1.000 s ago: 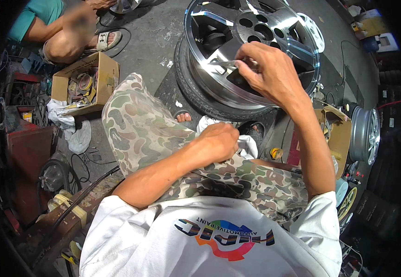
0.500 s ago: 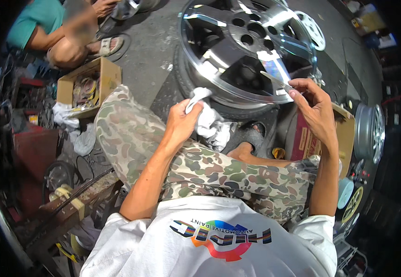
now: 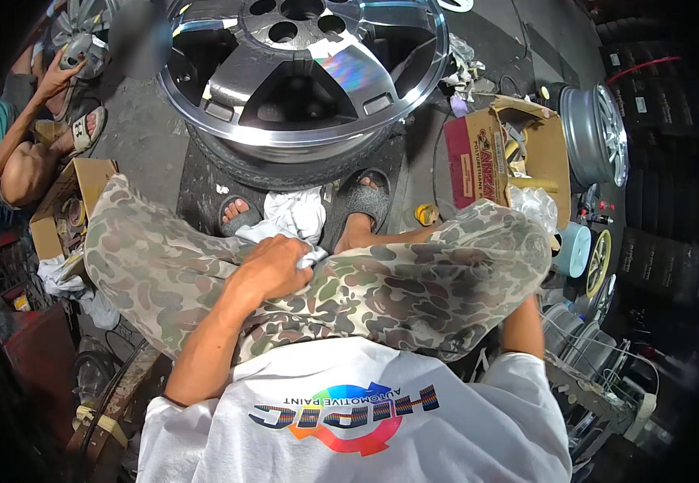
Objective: Cleaning and taping sections of an automotive wheel rim for repair or painting.
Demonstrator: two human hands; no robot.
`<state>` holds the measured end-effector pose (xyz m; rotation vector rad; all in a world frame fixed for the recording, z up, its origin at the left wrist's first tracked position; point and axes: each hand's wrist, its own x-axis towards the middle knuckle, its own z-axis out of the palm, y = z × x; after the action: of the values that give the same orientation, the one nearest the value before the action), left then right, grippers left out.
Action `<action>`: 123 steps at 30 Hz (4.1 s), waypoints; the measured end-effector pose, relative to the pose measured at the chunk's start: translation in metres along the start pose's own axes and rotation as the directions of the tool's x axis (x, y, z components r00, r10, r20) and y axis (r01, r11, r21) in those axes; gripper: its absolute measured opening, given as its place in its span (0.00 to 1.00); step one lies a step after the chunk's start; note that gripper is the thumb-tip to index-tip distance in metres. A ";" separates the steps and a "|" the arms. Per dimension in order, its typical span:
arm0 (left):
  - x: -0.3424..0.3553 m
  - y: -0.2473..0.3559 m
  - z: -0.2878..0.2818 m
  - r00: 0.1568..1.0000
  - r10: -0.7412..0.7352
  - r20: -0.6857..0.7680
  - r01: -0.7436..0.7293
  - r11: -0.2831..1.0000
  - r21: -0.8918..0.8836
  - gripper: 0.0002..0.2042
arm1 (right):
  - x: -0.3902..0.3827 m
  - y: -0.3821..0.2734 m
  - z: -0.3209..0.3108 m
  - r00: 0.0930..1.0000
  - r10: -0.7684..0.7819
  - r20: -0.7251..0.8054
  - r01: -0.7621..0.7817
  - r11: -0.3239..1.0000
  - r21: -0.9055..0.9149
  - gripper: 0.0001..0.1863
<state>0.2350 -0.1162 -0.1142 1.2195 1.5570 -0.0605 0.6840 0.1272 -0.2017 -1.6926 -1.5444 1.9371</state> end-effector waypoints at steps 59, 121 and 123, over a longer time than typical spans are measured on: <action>-0.007 0.015 0.006 0.919 0.306 -0.249 -0.331 0.941 -0.067 0.15 | -0.034 -0.306 0.110 0.905 -0.399 0.146 0.421 0.793 -0.440 0.11; -0.041 -0.026 -0.004 0.907 0.192 -0.375 -0.263 0.953 -0.149 0.09 | 0.001 -0.425 0.437 0.040 -0.317 0.948 0.470 -0.831 -0.298 0.06; -0.043 -0.025 -0.001 0.833 0.170 -0.527 -0.285 0.948 -0.144 0.10 | -0.002 -0.424 0.423 0.071 -0.339 0.938 0.513 -0.794 -0.326 0.06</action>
<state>0.2108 -0.1553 -0.0954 1.2987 1.7923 0.6267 0.1411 0.0759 0.0458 0.5083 -2.9586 -0.4494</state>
